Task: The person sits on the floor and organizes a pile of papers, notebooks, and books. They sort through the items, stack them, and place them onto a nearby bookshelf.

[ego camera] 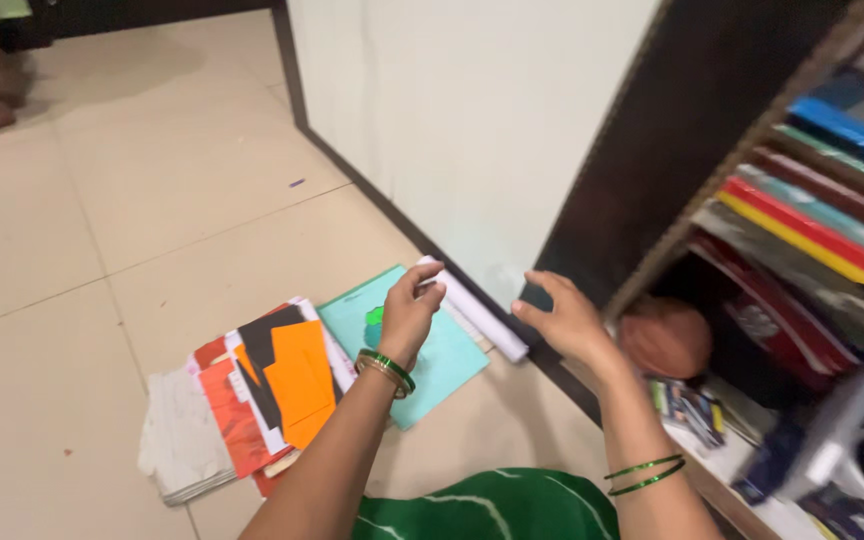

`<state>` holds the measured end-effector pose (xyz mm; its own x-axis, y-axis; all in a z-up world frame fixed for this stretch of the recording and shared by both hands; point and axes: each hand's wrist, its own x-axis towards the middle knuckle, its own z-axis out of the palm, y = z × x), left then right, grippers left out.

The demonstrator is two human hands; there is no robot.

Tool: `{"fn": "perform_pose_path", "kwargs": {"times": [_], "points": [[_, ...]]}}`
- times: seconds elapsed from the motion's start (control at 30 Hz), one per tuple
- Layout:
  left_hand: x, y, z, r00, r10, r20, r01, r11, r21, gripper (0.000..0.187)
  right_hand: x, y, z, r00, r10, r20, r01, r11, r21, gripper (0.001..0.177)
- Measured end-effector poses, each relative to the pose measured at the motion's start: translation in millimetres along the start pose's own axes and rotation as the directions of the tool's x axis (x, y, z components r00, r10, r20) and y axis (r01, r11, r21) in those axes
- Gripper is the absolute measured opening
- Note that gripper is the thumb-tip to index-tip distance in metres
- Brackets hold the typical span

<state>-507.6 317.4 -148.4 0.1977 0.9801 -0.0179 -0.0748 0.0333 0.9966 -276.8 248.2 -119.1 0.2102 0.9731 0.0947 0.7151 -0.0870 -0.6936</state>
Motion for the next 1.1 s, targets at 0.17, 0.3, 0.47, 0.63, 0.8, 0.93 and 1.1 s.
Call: {"fn": "perform_pose_path", "kwargs": {"times": [0.17, 0.3, 0.47, 0.63, 0.8, 0.93, 1.1], "points": [[23, -78, -44, 0.993, -0.052, -0.104, 0.059, 0.996, 0.06, 0.039, 28, 33, 89, 0.98, 0.142, 0.143, -0.153, 0.986, 0.069, 0.072], [50, -142, -62, 0.989, -0.065, -0.13, 0.076, 0.994, 0.081, 0.042, 48, 73, 151, 0.951, 0.211, 0.227, -0.231, 0.971, 0.063, 0.077], [76, -209, -68, 0.935, -0.24, -0.261, 0.288, 0.943, 0.165, 0.052, 73, 120, 218, 0.93, 0.253, 0.266, -0.285, 0.954, 0.093, 0.087], [84, -251, -67, 0.861, -0.271, -0.43, 0.45, 0.801, 0.396, 0.063, 97, 162, 254, 0.92, 0.302, 0.25, -0.302, 0.953, -0.039, 0.088], [85, -252, -66, 0.804, -0.318, -0.502, 0.579, 0.611, 0.54, 0.075, 108, 189, 276, 0.949, 0.222, 0.222, -0.19, 0.969, -0.157, 0.088], [87, -237, -70, 0.733, -0.464, -0.498, 0.679, 0.538, 0.499, 0.075, 106, 201, 281, 0.904, 0.344, 0.254, -0.28, 0.926, -0.254, 0.084], [83, -229, -70, 0.748, -0.438, -0.498, 0.659, 0.58, 0.479, 0.078, 116, 206, 278, 0.836, 0.495, 0.235, -0.448, 0.865, -0.227, 0.082]]}}
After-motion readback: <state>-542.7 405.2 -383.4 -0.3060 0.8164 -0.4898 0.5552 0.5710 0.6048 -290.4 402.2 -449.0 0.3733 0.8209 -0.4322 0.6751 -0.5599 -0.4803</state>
